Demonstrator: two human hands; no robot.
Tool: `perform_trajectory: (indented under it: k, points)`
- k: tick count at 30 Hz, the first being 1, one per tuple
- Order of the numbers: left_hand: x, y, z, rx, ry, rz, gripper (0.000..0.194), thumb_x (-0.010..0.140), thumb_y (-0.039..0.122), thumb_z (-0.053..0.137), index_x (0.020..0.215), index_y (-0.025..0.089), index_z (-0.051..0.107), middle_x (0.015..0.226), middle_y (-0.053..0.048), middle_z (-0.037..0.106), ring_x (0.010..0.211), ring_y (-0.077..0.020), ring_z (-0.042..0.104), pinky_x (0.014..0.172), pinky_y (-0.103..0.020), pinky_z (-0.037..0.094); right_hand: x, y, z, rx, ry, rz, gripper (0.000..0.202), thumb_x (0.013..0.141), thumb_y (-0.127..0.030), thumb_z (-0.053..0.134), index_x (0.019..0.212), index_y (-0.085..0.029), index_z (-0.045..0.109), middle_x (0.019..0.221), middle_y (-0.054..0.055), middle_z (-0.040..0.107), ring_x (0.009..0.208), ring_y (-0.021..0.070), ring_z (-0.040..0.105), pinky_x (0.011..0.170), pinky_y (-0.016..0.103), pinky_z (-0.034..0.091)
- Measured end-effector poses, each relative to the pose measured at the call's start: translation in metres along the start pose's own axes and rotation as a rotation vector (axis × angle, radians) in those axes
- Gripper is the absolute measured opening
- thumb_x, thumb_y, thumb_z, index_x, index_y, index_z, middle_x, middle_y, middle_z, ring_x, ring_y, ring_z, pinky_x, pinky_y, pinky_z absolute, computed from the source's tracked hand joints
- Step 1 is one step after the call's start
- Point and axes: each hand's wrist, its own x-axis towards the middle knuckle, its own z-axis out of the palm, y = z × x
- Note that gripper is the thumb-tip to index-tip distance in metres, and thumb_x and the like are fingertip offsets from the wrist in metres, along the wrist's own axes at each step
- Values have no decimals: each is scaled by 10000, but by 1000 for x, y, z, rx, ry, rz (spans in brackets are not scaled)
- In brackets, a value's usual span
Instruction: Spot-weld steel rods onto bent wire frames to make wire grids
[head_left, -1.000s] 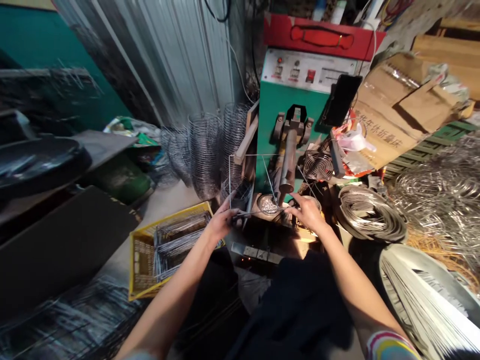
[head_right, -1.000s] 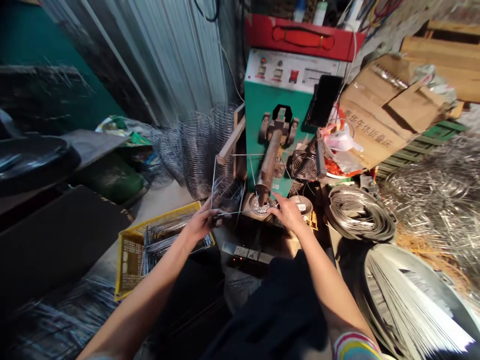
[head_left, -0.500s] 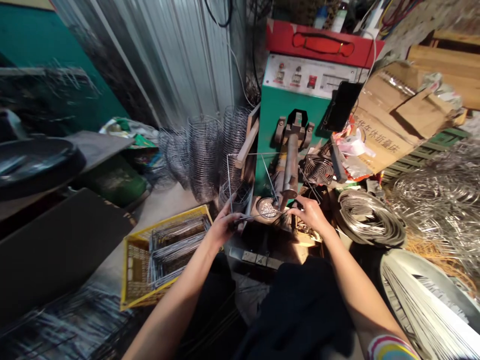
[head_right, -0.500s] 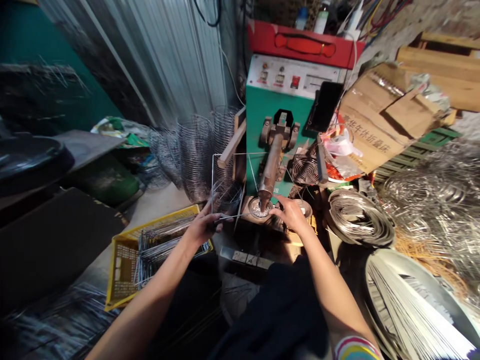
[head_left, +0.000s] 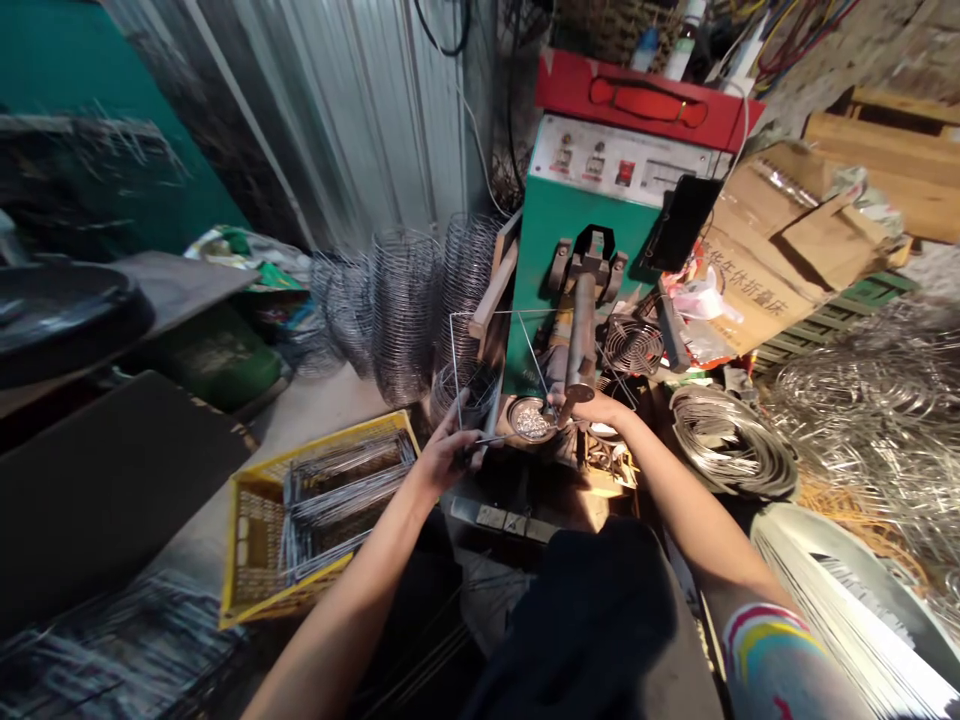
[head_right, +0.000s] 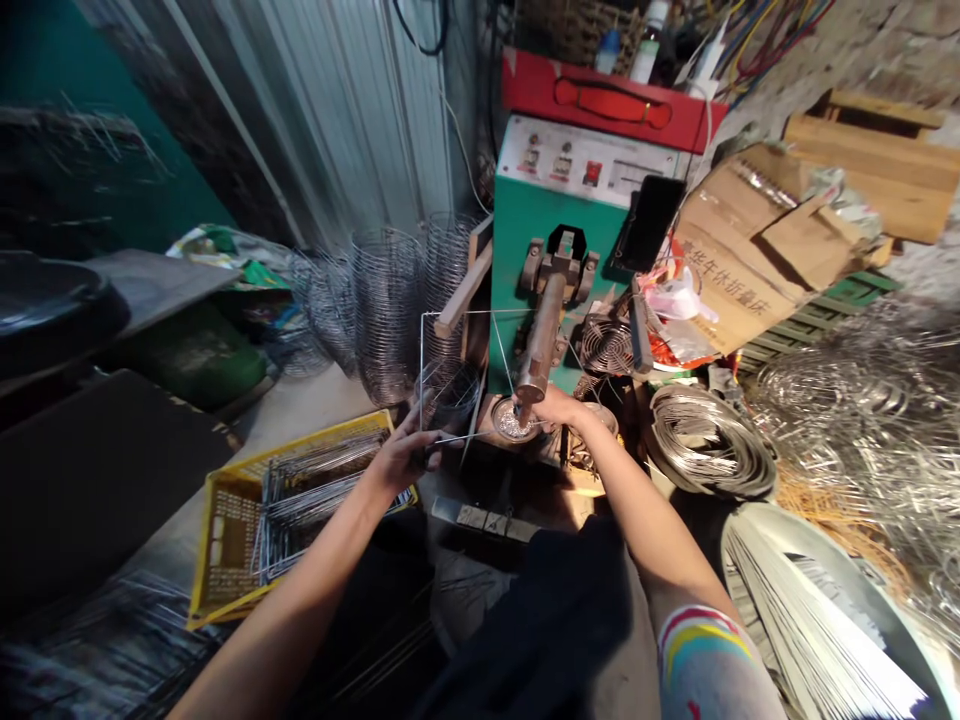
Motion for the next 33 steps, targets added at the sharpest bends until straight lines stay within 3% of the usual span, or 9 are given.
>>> perform_trajectory:
  k: [7, 14, 21, 26, 29, 33]
  points:
    - [-3, -1, 0, -24, 27, -28, 1061, 789, 107, 668, 1590, 238, -17, 731, -35, 741, 436, -107, 581, 431, -182, 442, -6, 1, -1, 112, -78, 3, 379, 807, -543, 624, 682, -201, 521, 485, -60, 460, 454, 108, 483, 457, 221, 444]
    - [-3, -5, -5, -65, 34, -22, 1050, 786, 86, 666, 1591, 263, 15, 682, 13, 697, 460, -115, 600, 444, -194, 466, -6, 6, 3, 158, -59, 32, 392, 804, -559, 642, 697, -199, 532, 469, -58, 499, 408, 94, 473, 418, 207, 424]
    - [1, -3, -6, -14, 26, -9, 1051, 796, 105, 654, 1589, 233, -23, 719, -40, 733, 465, -121, 595, 457, -198, 453, -5, 3, 3, 209, -69, 19, 380, 784, -547, 663, 702, -197, 541, 504, -44, 528, 422, 116, 518, 404, 222, 440]
    - [-1, 3, -6, 10, 23, -42, 1068, 794, 110, 670, 1588, 231, -34, 702, -37, 729, 478, -131, 609, 466, -202, 449, -1, 6, 4, 112, -54, -59, 327, 813, -492, 614, 707, -186, 570, 548, -20, 563, 506, 136, 543, 501, 247, 468]
    - [0, 3, -9, 29, 9, -57, 1046, 809, 115, 660, 1589, 241, -25, 745, -57, 742, 519, -144, 641, 480, -207, 464, -7, 16, -3, -45, 119, -80, 277, 821, -428, 606, 718, -170, 602, 659, 23, 620, 652, 171, 591, 638, 280, 494]
    - [1, 1, -7, 10, 20, -30, 1052, 796, 103, 663, 1591, 231, -14, 730, -56, 739, 532, -156, 649, 468, -210, 472, -39, 40, -15, -199, 716, 52, 282, 823, -413, 608, 938, -160, 647, 1054, 137, 660, 1028, 284, 592, 898, 400, 476]
